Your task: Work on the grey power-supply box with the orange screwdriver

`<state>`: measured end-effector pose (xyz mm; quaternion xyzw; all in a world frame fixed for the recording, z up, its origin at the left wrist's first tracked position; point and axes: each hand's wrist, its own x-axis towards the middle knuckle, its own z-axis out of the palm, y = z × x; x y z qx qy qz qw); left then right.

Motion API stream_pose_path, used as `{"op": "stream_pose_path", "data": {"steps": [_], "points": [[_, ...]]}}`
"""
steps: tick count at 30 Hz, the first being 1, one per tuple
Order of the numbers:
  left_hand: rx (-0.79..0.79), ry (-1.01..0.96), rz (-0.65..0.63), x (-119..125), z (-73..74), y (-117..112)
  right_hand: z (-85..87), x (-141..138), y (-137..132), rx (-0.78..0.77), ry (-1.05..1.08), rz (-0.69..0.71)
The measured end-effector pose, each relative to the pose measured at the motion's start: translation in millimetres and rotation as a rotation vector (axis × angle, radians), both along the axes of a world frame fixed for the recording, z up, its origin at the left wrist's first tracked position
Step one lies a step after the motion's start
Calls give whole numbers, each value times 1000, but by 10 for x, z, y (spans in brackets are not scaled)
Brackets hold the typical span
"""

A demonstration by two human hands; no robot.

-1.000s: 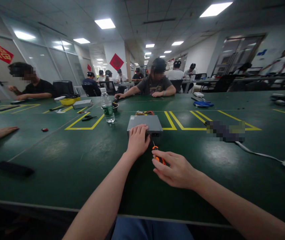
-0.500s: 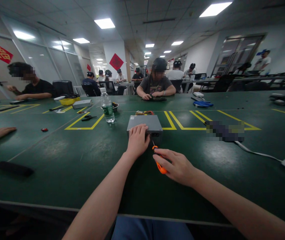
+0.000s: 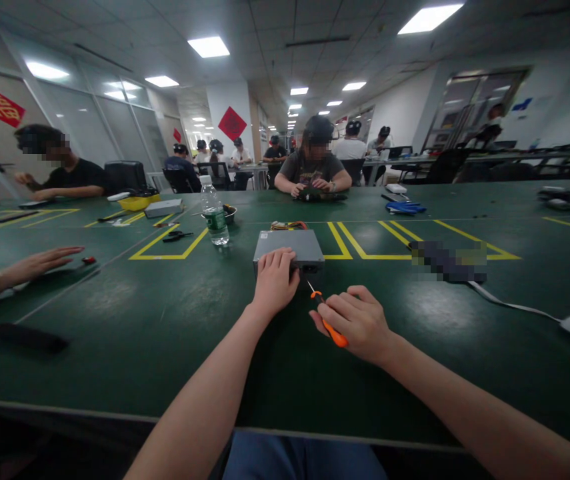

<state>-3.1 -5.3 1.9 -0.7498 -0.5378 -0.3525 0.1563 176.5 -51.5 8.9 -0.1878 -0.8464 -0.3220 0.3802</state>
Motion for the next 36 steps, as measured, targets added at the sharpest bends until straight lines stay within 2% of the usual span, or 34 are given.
{"op": "stream_pose_path", "data": {"steps": [5, 9, 12, 19, 24, 29, 36], "points": [[5, -6, 6, 3, -1, -2, -6, -43, -49, -137, -60, -4], [9, -4, 1, 1, 0, 0, 23, -60, -128, -259, -55, 52], [19, -5, -3, 1, 1, 0, 37, -55, -160, -217, -69, 60], [12, -6, -4, -4, 0, 4, 62, -24, -146, -84, -56, -23], [18, -2, -6, -3, 4, 1, 38, -53, -172, -172, -64, -11], [16, 3, 7, -4, 4, 0, -26, -100, -207, -288, -107, -79], [30, -3, -4, -7, -6, 9, 2, -52, -151, -80, -80, -124]]}}
